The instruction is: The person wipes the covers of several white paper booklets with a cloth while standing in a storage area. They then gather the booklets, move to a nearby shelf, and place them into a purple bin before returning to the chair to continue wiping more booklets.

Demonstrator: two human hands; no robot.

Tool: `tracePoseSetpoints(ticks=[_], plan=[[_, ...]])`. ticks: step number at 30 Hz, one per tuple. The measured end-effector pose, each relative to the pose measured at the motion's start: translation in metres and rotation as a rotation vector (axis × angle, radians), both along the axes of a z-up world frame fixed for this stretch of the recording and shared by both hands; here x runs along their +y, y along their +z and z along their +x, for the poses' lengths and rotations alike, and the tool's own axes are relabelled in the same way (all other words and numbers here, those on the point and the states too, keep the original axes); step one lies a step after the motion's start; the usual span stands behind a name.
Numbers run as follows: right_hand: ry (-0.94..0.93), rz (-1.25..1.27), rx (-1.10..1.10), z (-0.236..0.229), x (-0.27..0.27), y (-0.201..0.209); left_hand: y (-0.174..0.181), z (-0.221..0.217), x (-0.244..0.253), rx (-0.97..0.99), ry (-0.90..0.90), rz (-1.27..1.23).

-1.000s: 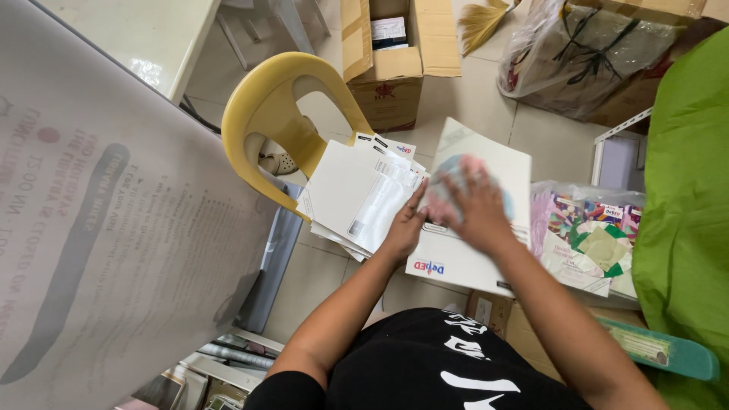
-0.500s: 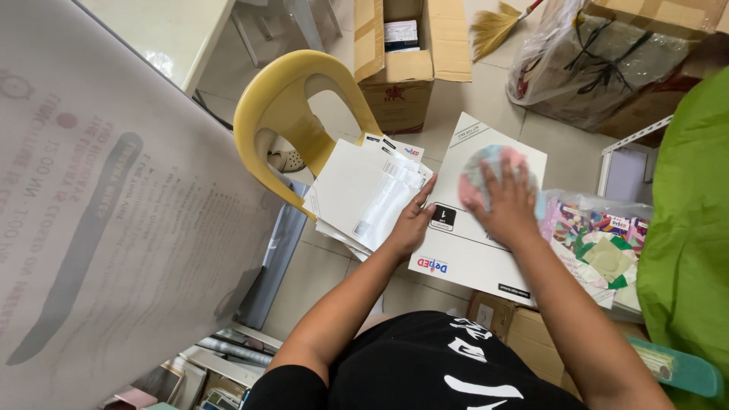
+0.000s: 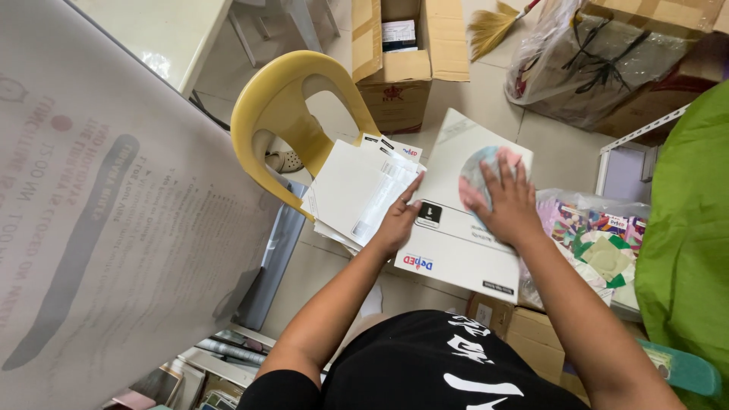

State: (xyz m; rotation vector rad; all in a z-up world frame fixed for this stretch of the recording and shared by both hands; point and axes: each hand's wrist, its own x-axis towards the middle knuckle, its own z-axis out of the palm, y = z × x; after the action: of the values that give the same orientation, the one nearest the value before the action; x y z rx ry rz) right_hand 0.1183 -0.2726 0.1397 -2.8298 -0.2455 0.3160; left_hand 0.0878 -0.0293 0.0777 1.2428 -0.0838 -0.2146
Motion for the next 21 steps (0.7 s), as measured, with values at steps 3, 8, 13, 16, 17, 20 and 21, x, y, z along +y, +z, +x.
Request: tracePoseSetpoints(ticks=[3, 8, 13, 16, 17, 20, 21], plan=[[0.016, -0.004, -0.170, 0.007, 0.011, -0.002, -0.011, 0.002, -0.011, -0.031, -0.056, 0.074], [0.220, 0.061, -0.205, -0.034, 0.053, -0.010, 0.001, 0.014, -0.007, 0.092, 0.008, -0.077], [0.299, 0.045, 0.003, -0.045, 0.037, -0.004, -0.011, 0.009, 0.013, 0.093, 0.020, -0.010], [0.167, 0.117, -0.052, -0.009, -0.011, -0.030, -0.017, 0.002, 0.010, 0.008, -0.091, 0.091], [0.170, 0.118, -0.052, -0.002, -0.017, -0.032, -0.011, 0.001, 0.006, 0.008, -0.088, 0.092], [-0.098, 0.108, -0.076, 0.013, -0.022, -0.035, 0.006, 0.003, -0.007, -0.009, -0.212, 0.112], [-0.071, 0.159, -0.131, 0.013, -0.014, -0.035, 0.010, 0.006, -0.012, 0.002, -0.218, 0.108]])
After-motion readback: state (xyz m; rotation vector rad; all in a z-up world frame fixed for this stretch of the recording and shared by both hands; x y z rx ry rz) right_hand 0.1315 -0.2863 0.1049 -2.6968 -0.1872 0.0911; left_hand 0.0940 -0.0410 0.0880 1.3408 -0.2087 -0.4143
